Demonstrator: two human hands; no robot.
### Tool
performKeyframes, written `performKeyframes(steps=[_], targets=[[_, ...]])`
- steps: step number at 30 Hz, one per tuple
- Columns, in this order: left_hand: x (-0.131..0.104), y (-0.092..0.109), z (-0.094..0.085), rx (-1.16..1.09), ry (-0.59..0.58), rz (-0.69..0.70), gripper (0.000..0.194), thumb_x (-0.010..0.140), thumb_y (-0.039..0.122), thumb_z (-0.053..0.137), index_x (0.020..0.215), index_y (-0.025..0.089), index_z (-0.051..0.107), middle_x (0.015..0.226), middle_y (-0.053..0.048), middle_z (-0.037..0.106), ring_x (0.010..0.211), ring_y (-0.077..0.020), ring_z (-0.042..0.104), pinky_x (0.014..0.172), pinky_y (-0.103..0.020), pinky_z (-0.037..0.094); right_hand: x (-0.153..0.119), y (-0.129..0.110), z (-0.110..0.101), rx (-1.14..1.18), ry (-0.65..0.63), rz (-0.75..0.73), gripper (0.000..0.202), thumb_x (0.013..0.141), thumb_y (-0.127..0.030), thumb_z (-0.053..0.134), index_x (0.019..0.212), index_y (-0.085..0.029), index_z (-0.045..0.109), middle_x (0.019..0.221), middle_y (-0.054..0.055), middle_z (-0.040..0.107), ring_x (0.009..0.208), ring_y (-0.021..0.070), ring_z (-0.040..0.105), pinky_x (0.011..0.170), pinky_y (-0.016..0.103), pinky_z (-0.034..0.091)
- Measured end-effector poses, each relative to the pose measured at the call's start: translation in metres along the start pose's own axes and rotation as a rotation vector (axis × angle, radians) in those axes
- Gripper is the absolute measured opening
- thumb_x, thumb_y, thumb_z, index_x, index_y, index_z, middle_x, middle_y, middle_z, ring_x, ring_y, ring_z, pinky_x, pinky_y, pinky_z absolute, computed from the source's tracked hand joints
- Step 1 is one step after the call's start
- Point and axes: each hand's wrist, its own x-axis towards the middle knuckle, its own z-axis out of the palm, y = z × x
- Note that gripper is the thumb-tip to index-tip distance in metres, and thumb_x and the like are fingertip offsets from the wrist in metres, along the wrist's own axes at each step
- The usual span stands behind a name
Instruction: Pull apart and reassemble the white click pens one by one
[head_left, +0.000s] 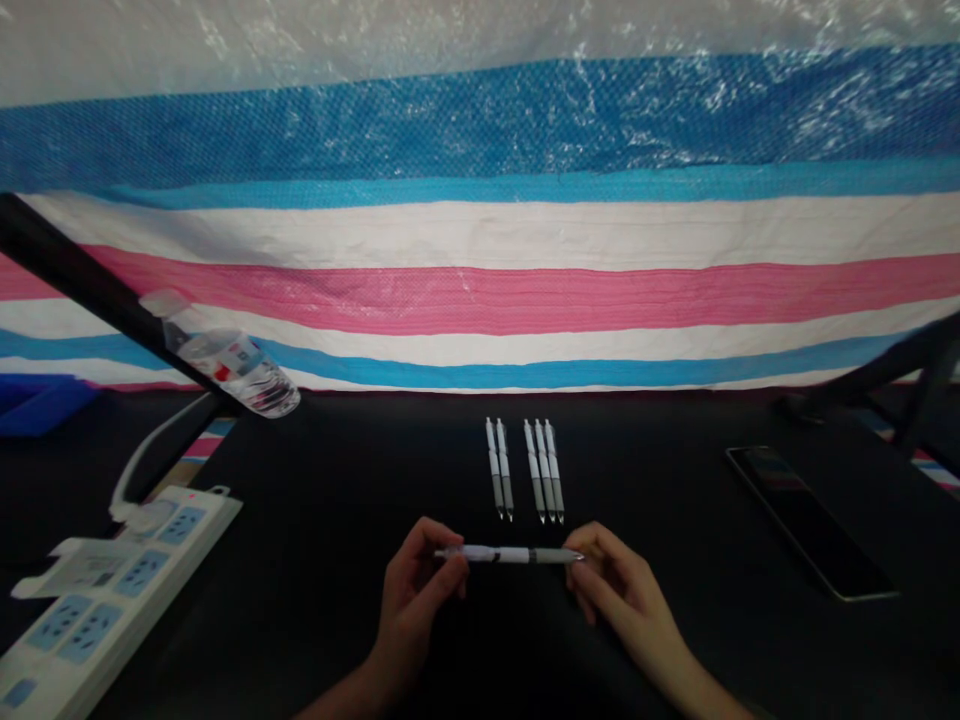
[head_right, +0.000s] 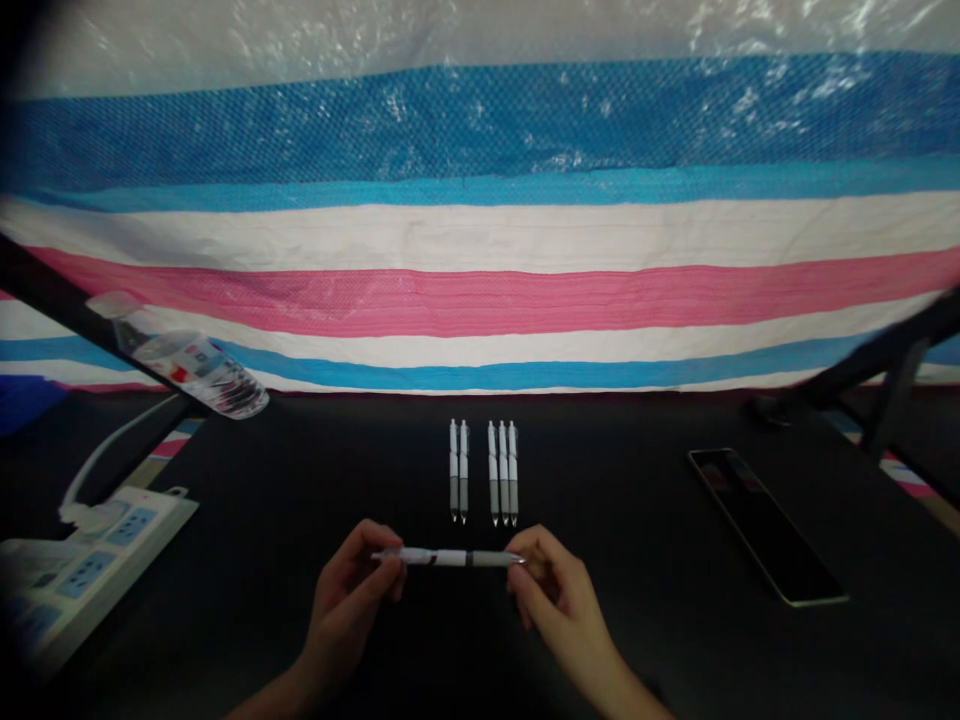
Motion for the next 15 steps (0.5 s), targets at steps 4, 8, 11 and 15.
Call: performKeyframes(steps=[4,8,11,15], targets=[[-0.0006,0.0007,0.0002,0.011,0.008,0.007,0.024,0.087,0.041,0.077,0.091,0.02,0.067,0.068,0.002,0.062,0.06,-0.0132,0.054,0.057,-0.023,0.041,-0.0009,-0.0016,-0.0007,-0.022,-0.016,0.033,0.057,0.095,-0.069,0.055,0.072,-0.017,0.062,0.058,-0.002,0.058,0.041,0.0079,0.047,0.042,0.021,0.031],[-0.0005,0.0002,0.0001,0.013,0.017,0.018,0.025,0.086,0.042,0.077,0.09,0.019,0.067,0.067,0.002,0.062,0.06,-0.0133,0.054,0.056,-0.023,0.04,-0.001,-0.0017,-0.0007,0.021,0.014,-0.004,0.048,0.091,-0.064,0.065,0.084,-0.017,0.067,0.066,-0.001,0.063,0.046,0.009,0.055,0.044,0.019,0.036],[-0.0004,-0.0008,-0.0003,0.008,0.023,0.007,0.025,0.087,0.041,0.077,0.091,0.019,0.067,0.066,0.002,0.062,0.059,-0.0137,0.054,0.056,-0.023,0.04,0.0002,0.0014,0.0013,0.067,-0.014,0.038,0.05,0.091,-0.066,0.064,0.082,-0.017,0.066,0.065,0.001,0.065,0.046,0.0111,0.06,0.041,0.018,0.038],[0.0003,0.001,0.0008,-0.013,0.029,-0.002,0.027,0.086,0.043,0.078,0.089,0.019,0.066,0.063,0.003,0.06,0.057,-0.013,0.051,0.054,-0.023,0.039,0.0023,0.0034,0.0023,0.15,0.018,0.072,0.046,0.083,-0.062,0.076,0.089,-0.018,0.067,0.066,0.001,0.068,0.049,0.015,0.066,0.041,0.02,0.043]])
